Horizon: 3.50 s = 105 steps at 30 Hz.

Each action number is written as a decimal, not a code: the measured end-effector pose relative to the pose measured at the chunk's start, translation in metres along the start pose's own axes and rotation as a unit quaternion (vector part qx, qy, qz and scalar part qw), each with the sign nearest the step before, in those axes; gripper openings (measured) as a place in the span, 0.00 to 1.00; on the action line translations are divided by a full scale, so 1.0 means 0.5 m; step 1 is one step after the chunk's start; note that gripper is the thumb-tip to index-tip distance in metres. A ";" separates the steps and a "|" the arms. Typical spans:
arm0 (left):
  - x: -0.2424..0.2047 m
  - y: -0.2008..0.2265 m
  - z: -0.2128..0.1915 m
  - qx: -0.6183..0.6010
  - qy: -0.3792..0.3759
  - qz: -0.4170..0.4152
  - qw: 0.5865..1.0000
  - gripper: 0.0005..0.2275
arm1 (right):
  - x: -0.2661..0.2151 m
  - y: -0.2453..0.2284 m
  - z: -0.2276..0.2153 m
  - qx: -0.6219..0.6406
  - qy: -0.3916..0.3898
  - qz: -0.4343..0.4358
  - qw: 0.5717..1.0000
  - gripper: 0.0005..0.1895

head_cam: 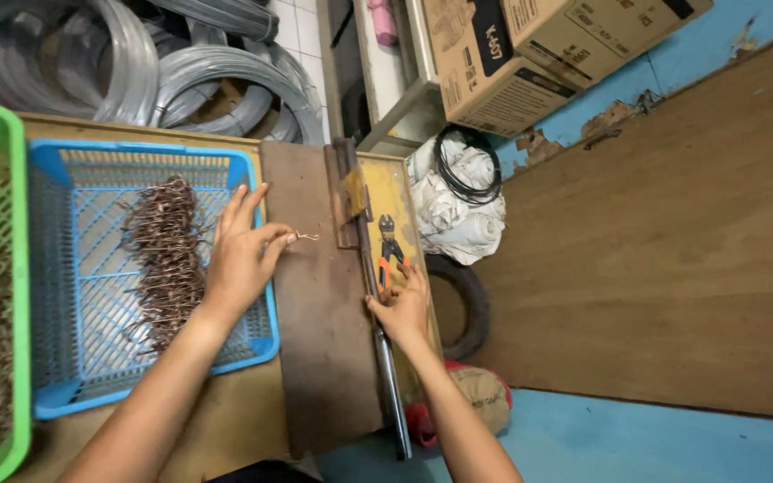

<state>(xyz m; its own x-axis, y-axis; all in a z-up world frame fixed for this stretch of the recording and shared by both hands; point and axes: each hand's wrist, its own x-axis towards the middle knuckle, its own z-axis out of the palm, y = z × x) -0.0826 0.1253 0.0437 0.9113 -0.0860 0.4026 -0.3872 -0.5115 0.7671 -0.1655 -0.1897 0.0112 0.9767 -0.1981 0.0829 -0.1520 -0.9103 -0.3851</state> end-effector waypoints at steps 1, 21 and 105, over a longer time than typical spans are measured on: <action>-0.006 0.001 -0.018 0.003 0.002 -0.002 1.000 0.04 | -0.001 0.003 0.006 0.002 -0.002 -0.003 1.000 0.15; -0.056 -0.316 -0.162 0.102 0.057 -0.083 0.990 0.04 | 0.078 -0.512 0.241 0.260 -0.028 -0.254 0.931 0.16; -0.282 -0.275 -0.585 -0.136 0.325 -0.259 0.899 0.09 | -0.116 -0.948 0.397 0.579 -0.308 -0.031 0.754 0.14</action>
<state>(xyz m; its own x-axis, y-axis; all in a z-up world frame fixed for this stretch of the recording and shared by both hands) -0.1989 0.4580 0.0277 0.7397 0.6663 0.0942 -0.0344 -0.1024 0.9941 -0.1198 0.3255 0.0065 0.9157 0.3635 -0.1713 -0.2169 0.0880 -0.9722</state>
